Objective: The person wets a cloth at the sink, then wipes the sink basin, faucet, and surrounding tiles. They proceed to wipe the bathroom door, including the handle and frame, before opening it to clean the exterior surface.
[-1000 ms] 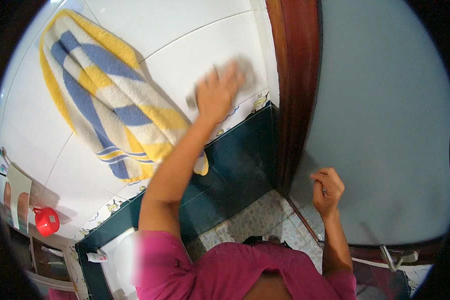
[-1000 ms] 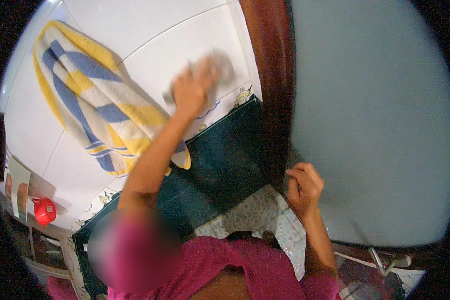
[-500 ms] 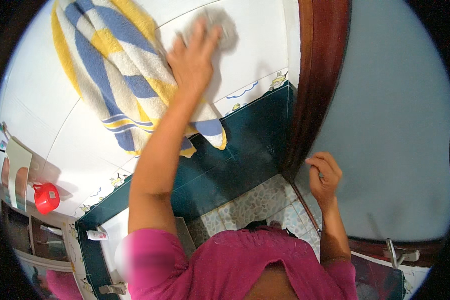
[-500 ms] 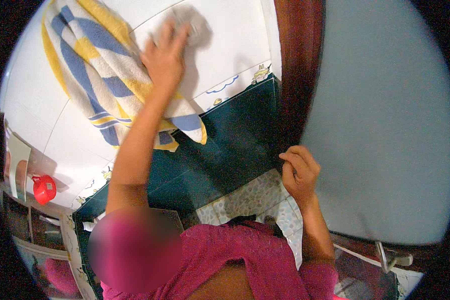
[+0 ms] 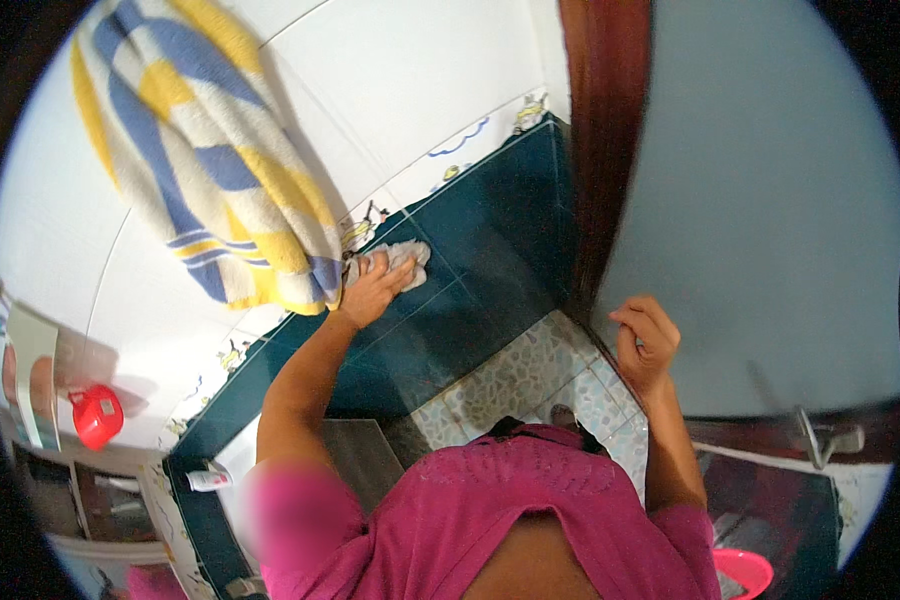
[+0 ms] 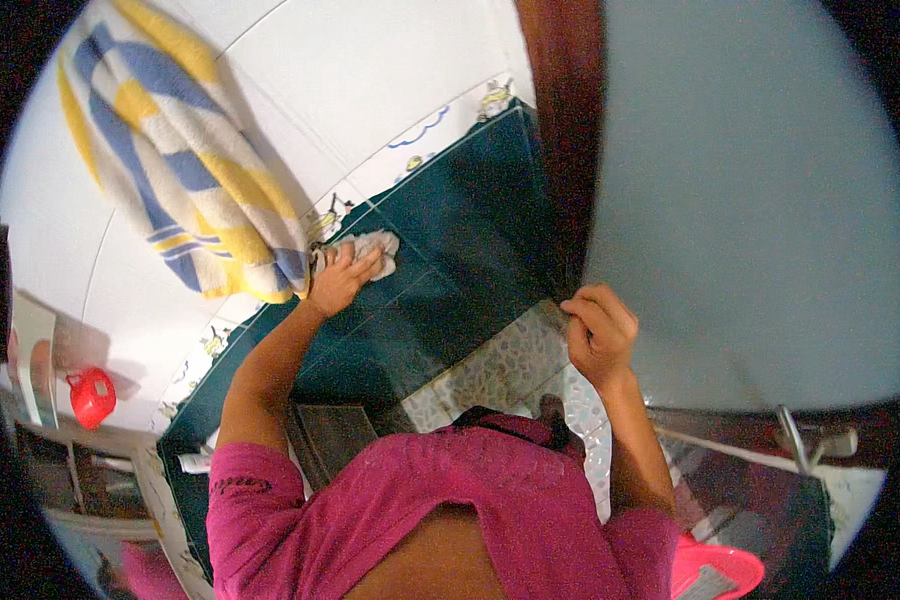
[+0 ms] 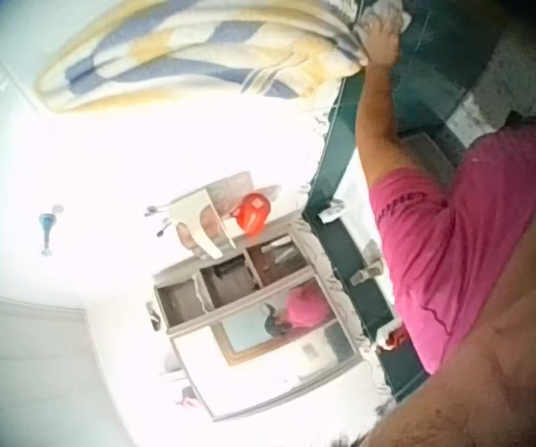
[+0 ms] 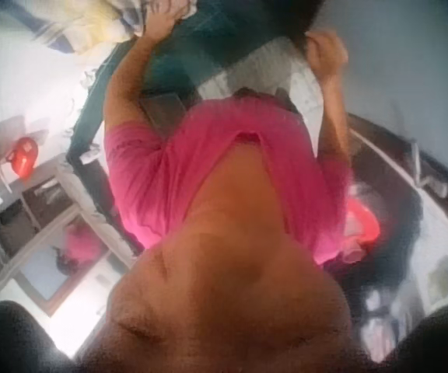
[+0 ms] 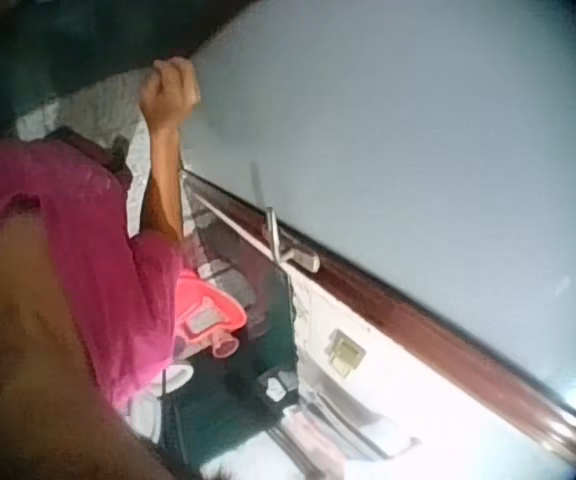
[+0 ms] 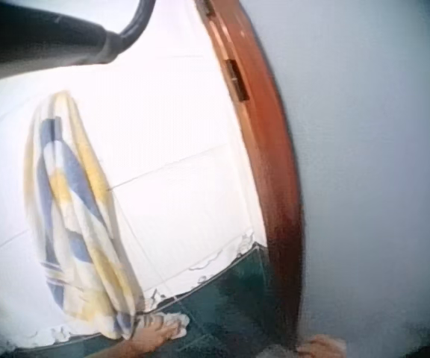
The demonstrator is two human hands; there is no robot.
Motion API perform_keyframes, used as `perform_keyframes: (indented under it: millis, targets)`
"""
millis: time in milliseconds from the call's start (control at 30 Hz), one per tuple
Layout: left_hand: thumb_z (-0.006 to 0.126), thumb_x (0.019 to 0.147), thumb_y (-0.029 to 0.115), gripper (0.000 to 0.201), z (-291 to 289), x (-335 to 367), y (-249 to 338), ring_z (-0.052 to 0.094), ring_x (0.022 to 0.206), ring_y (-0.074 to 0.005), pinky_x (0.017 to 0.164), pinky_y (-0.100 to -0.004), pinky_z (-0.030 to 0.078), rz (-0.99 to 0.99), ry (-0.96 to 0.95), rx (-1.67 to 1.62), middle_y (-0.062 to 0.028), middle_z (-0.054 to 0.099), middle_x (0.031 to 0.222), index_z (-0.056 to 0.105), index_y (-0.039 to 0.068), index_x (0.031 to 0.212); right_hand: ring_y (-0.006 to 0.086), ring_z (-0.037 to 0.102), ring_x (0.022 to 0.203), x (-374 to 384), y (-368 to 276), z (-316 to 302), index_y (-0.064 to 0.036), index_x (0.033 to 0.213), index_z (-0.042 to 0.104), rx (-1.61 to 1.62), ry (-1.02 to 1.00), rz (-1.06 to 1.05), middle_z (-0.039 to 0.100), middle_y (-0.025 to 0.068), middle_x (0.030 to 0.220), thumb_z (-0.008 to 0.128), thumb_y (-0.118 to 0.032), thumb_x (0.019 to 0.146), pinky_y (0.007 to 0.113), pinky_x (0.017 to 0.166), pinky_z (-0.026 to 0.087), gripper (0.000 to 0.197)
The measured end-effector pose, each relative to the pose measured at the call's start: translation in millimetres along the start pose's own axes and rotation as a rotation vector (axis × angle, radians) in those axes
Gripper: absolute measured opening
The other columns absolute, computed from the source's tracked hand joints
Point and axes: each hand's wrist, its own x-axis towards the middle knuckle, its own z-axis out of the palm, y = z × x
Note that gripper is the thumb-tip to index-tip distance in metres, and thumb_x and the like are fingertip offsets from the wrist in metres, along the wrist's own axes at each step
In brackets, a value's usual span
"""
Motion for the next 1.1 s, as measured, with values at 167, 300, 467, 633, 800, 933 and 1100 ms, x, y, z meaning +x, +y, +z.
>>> perform_keyframes:
  millis: [167,300,467,633,800,933,1100]
  targets:
    - [0.045,0.080,0.014,0.041,26.3,46.6,17.9,0.038,0.113,-0.0331,0.082,-0.0498,0.032,-0.051,0.148,-0.055,0.0013,0.031,0.139,0.050,0.021,0.119,0.0253,0.057,0.061,-48.0,-1.2,-32.7,0.0007,0.073,0.060,-0.108,0.050,0.229,0.057,0.0139,0.073,0.051,0.009,0.064,0.030,0.053,0.045,0.016]
    - [0.045,0.079,0.011,0.043,-2.7,161.5,22.4,0.037,0.110,-0.0313,0.081,-0.0505,0.034,-0.161,0.246,-0.136,-0.0025,0.028,0.140,0.051,0.019,0.121,0.0257,0.058,0.063,-68.5,-4.8,-42.1,0.0006,0.072,0.060,-0.171,0.047,0.336,0.057,0.0145,0.074,0.049,0.010,0.064,0.030,0.055,0.046,0.017]
    - [0.047,0.081,0.013,0.044,-47.6,274.0,12.8,0.033,0.115,-0.0316,0.086,-0.0533,0.031,-0.133,0.367,0.146,-0.0061,0.027,0.140,0.047,0.018,0.125,0.0258,0.058,0.063,-85.6,-17.3,-35.7,0.0004,0.072,0.060,-0.193,0.034,0.375,0.058,0.0143,0.074,0.050,0.010,0.063,0.031,0.056,0.046,0.017]
    - [0.048,0.080,0.014,0.047,-24.0,256.0,27.9,0.036,0.117,-0.0299,0.089,-0.0501,0.032,0.002,0.269,0.093,-0.0108,0.036,0.133,0.043,0.011,0.126,0.0264,0.058,0.062,-87.7,-30.3,-25.2,0.0002,0.070,0.061,-0.230,-0.044,0.396,0.058,0.0127,0.074,0.052,0.007,0.063,0.032,0.056,0.047,0.013]
    - [0.050,0.079,0.012,0.049,39.5,107.9,47.9,0.035,0.118,-0.0281,0.094,-0.0418,0.034,0.141,0.249,-0.074,-0.0102,0.035,0.132,0.042,0.019,0.127,0.0269,0.058,0.062,-90.5,-37.5,-15.8,0.0000,0.072,0.061,-0.237,-0.079,0.415,0.058,0.0125,0.075,0.053,0.006,0.064,0.033,0.055,0.047,0.013]
    - [0.048,0.079,0.012,0.041,59.3,-30.5,56.5,0.046,0.104,-0.0234,0.097,-0.0360,0.032,0.020,-0.104,-0.210,-0.0091,0.046,0.114,0.047,0.013,0.120,0.0265,0.059,0.062,-86.4,-41.3,-10.5,0.0006,0.072,0.061,-0.234,-0.139,0.357,0.058,0.0127,0.075,0.052,0.007,0.065,0.032,0.054,0.047,0.014]
    - [0.045,0.084,0.018,0.042,108.4,-146.2,50.4,0.042,0.111,-0.0348,0.089,-0.0502,0.038,-0.043,-0.462,-0.504,-0.0155,0.044,0.120,0.043,0.024,0.126,0.0244,0.058,0.062,-83.2,-50.9,5.7,0.0014,0.073,0.061,-0.197,-0.238,0.304,0.058,0.0129,0.075,0.050,0.009,0.066,0.029,0.052,0.045,0.015]
